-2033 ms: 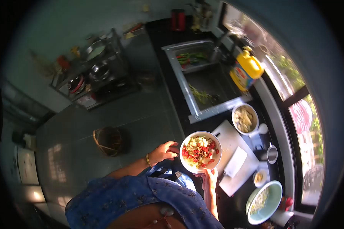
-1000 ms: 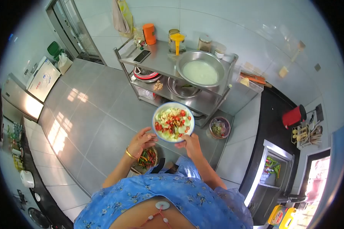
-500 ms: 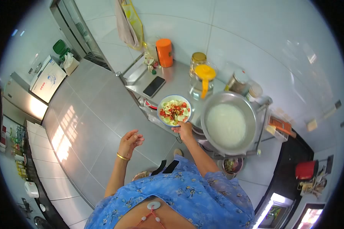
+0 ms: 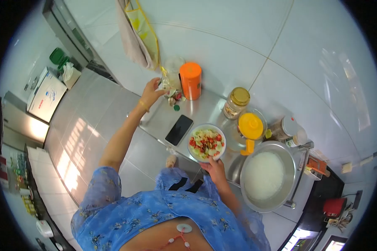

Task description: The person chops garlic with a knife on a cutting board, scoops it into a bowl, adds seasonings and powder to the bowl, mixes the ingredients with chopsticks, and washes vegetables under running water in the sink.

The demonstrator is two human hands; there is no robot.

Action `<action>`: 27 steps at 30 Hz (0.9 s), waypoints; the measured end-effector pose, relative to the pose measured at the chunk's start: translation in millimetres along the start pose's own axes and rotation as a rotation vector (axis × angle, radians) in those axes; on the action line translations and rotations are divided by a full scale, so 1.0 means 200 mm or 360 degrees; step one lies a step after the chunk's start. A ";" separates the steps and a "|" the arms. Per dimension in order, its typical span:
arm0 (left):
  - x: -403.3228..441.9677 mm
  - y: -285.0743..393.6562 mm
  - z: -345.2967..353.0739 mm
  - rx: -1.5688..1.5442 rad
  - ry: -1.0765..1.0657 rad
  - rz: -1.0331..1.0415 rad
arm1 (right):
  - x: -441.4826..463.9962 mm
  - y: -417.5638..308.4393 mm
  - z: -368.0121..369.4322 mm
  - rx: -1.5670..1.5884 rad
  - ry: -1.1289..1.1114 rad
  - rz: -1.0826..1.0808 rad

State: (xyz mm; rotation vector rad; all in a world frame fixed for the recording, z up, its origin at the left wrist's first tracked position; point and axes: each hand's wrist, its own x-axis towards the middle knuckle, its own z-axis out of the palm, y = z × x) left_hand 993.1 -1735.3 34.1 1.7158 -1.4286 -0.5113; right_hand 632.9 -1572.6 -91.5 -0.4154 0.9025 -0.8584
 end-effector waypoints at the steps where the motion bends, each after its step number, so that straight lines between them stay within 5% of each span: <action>1: 0.14 -0.02 0.00 0.0220 0.0004 0.0098 | -0.03 0.01 0.01 -0.0013 0.0037 0.0075; 5: 0.65 -0.14 0.11 0.0635 -0.0049 0.0437 | -0.20 0.04 0.05 -0.0290 -0.0033 0.0413; 7: 0.75 -0.03 0.11 0.1061 -0.0436 0.0262 | -0.29 0.08 0.21 -0.0378 0.0051 0.0458; 10: 0.82 -0.02 0.16 0.1214 -0.0513 0.0330 | -0.30 0.15 0.41 -0.0525 0.0179 0.0454; 17: 0.86 -0.07 0.10 0.0946 -0.0526 0.0414 | -0.20 0.27 0.74 -0.0514 0.0315 0.0155; 27: 0.76 0.36 -0.56 0.0424 -0.0087 0.1305 | -0.12 0.28 0.86 -0.0522 0.0491 -0.0106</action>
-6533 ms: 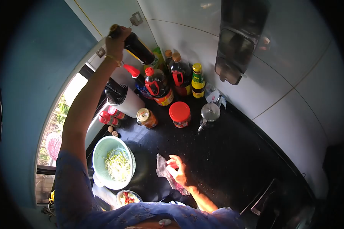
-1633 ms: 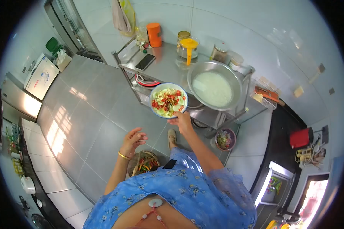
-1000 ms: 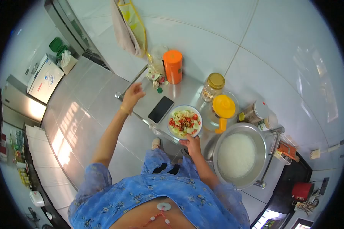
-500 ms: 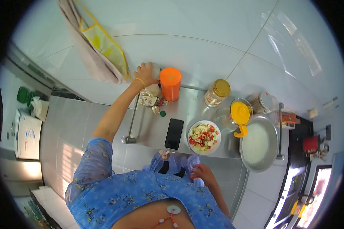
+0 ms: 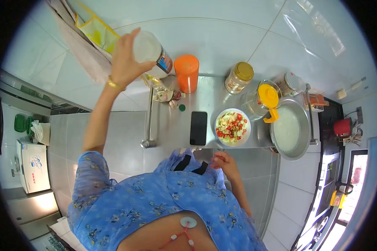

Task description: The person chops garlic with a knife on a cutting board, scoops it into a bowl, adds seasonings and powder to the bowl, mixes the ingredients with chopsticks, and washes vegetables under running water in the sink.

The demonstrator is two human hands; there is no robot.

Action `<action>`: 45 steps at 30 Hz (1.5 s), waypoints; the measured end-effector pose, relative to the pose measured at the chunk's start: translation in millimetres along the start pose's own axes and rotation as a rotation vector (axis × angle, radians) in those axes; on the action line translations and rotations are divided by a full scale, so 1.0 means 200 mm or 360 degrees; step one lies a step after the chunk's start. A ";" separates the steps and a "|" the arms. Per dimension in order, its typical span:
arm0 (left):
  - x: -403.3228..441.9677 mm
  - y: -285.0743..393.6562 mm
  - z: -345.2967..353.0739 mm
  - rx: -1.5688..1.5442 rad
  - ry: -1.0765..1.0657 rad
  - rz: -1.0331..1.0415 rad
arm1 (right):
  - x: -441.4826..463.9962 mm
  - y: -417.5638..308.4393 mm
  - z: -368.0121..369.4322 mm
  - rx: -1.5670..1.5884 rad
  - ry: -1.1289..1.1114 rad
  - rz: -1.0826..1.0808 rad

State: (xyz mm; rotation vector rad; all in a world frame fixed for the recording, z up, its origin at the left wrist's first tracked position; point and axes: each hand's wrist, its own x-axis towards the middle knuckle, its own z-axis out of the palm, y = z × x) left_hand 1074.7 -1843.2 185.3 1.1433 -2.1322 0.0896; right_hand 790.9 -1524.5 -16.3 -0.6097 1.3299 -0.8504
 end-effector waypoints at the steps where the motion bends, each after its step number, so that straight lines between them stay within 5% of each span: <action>1: -0.01 0.07 -0.12 0.0005 0.0013 0.0043 | 0.02 -0.01 0.01 0.0001 0.0000 0.0005; 5: -0.11 0.24 -0.46 -0.0062 -0.0116 0.0220 | 0.06 -0.15 0.08 -0.0093 -0.0073 -0.0209; 10: -0.50 0.33 -0.22 -0.0119 -0.0539 0.0161 | 0.11 -0.47 0.28 -0.0173 -0.0174 -0.0543; 18: -0.96 0.31 0.18 -0.0149 -0.0788 -0.0056 | 0.22 -0.65 0.59 -0.1660 -0.0166 -0.1206; 22: -1.00 0.27 0.14 -0.0311 -0.0641 -0.0021 | 0.29 -0.67 0.71 -0.1920 -0.0298 -0.1276; 25: -1.08 0.26 -0.01 -0.0701 -0.0662 -0.0408 | 0.30 -0.68 0.83 -0.2151 -0.0357 -0.1306; 27: -1.15 0.26 -0.10 -0.0936 -0.0296 -0.0557 | 0.35 -0.68 0.91 -0.2357 -0.0301 -0.1242; 35: -1.54 0.36 0.03 -0.2044 -0.0239 -0.1627 | 0.52 -0.70 0.85 -0.2119 -0.0080 -0.1174; 37: -1.59 0.36 0.08 -0.2494 -0.0359 -0.2209 | 0.49 -0.74 0.75 -0.2026 -0.0008 -0.1234; 41: -1.58 0.36 0.16 -0.2592 -0.0389 -0.2455 | 0.30 -0.89 0.54 -0.1562 -0.0012 -0.1159; 45: -1.48 0.42 0.23 -0.3586 -0.0401 -0.2176 | 0.14 -0.88 0.38 -0.0948 -0.0056 -0.0730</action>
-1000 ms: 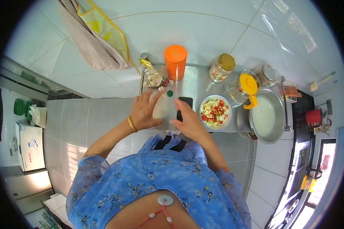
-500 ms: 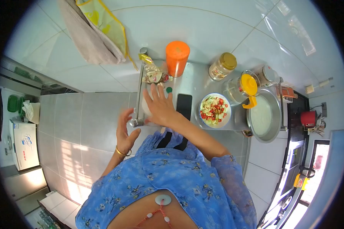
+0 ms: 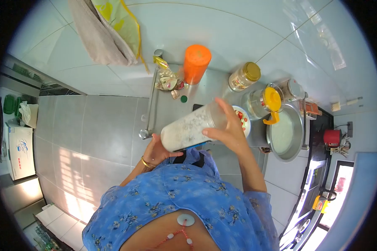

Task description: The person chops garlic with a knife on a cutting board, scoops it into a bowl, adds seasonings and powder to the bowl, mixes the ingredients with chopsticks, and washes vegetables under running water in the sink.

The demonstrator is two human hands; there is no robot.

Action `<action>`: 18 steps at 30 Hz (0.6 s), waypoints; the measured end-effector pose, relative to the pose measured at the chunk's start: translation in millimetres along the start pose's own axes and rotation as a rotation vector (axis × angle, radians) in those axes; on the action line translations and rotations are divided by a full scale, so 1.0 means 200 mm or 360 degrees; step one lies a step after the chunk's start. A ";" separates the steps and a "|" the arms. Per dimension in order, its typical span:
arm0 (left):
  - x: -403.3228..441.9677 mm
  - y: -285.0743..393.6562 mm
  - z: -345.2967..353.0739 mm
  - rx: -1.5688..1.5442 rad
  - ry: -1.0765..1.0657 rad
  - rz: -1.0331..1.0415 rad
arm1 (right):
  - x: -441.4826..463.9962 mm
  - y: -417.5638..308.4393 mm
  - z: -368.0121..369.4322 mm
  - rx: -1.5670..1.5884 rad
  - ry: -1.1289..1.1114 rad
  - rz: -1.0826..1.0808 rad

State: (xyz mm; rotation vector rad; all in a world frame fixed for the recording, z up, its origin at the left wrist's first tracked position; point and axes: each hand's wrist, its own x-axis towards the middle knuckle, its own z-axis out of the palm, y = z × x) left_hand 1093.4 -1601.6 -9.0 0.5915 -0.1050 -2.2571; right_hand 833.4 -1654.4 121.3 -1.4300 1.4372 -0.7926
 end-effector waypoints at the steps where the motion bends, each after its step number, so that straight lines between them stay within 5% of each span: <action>1: 0.02 -0.02 0.02 -0.0261 -0.0131 -0.0052 | -0.03 0.01 0.00 -0.0005 0.0000 -0.0002; 7: 0.06 -0.13 0.05 0.0362 0.0312 0.0477 | -0.11 0.17 -0.02 -0.0159 -0.0121 0.0004; 10: 0.07 -0.14 0.09 0.0521 0.0359 0.0696 | -0.12 0.27 -0.01 0.0293 -0.0056 0.0103; 13: 0.06 -0.14 0.12 0.0240 0.0375 0.0593 | -0.09 0.17 0.01 0.0172 -0.0030 0.0013; 15: 0.04 -0.13 0.09 0.0153 0.0339 0.0531 | -0.10 0.04 -0.01 -0.0381 -0.0180 -0.0470; 18: -0.01 -0.13 0.06 0.0026 0.0279 0.0431 | -0.07 -0.10 -0.05 -0.0494 -0.0446 -0.0862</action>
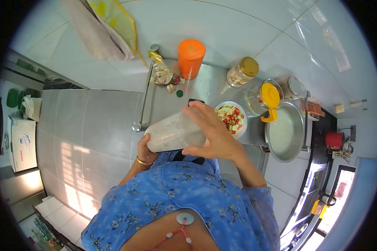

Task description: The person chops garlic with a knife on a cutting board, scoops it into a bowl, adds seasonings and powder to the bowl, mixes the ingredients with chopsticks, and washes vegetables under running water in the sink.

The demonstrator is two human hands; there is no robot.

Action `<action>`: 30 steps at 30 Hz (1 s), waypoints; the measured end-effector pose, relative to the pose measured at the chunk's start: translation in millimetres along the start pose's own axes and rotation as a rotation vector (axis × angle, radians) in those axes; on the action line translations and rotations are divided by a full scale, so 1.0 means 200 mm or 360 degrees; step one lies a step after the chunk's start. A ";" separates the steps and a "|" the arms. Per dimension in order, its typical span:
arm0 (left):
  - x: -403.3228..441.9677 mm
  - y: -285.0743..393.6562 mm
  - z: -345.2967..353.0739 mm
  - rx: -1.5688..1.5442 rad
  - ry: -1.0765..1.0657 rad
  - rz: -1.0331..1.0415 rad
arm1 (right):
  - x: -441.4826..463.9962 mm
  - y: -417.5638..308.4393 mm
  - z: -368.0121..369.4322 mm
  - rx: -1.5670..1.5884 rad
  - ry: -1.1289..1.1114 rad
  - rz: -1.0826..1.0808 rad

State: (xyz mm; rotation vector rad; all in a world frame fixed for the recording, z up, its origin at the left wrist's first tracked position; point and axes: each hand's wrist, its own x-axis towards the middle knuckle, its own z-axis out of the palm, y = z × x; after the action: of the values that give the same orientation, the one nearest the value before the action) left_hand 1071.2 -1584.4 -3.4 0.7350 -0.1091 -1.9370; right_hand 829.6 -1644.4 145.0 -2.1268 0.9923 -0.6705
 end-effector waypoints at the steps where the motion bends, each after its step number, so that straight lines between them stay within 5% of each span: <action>1: -0.02 0.00 0.00 -0.0035 -0.0024 -0.0047 | 0.02 -0.01 -0.02 0.0008 -0.0010 -0.0010; 10: -0.11 0.05 -0.16 -0.0052 -0.0035 -0.0252 | 0.24 -0.12 -0.18 0.0016 -0.0671 -0.0827; 13: -0.15 0.05 -0.29 -0.0115 -0.0056 -0.0239 | 0.31 -0.10 -0.27 0.0655 -0.0672 -0.0866; 15: -0.17 0.05 -0.34 -0.0143 -0.0065 -0.0223 | 0.35 -0.01 -0.21 0.0677 -0.0151 -0.0374; 17: -0.20 0.05 -0.36 -0.0181 -0.0063 -0.0201 | 0.41 0.20 0.03 0.0401 -0.0016 0.0003; 21: -0.18 0.02 -0.41 -0.0238 0.0003 -0.0125 | 0.35 0.71 0.73 -0.0310 -0.0268 0.0461; 28: -0.19 0.05 -0.36 -0.0210 -0.0020 -0.0071 | 0.35 0.78 0.98 -0.0831 -0.0363 0.0469; 30: -0.20 0.07 -0.34 -0.0227 -0.0001 -0.0082 | 0.34 0.74 0.87 -0.0690 -0.0053 0.0332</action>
State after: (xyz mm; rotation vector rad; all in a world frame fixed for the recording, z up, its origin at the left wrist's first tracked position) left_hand 1129.7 -1541.5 -35.0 0.6482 0.0476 -1.9710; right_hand 922.1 -1704.0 -66.2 -2.3413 1.4187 -0.3359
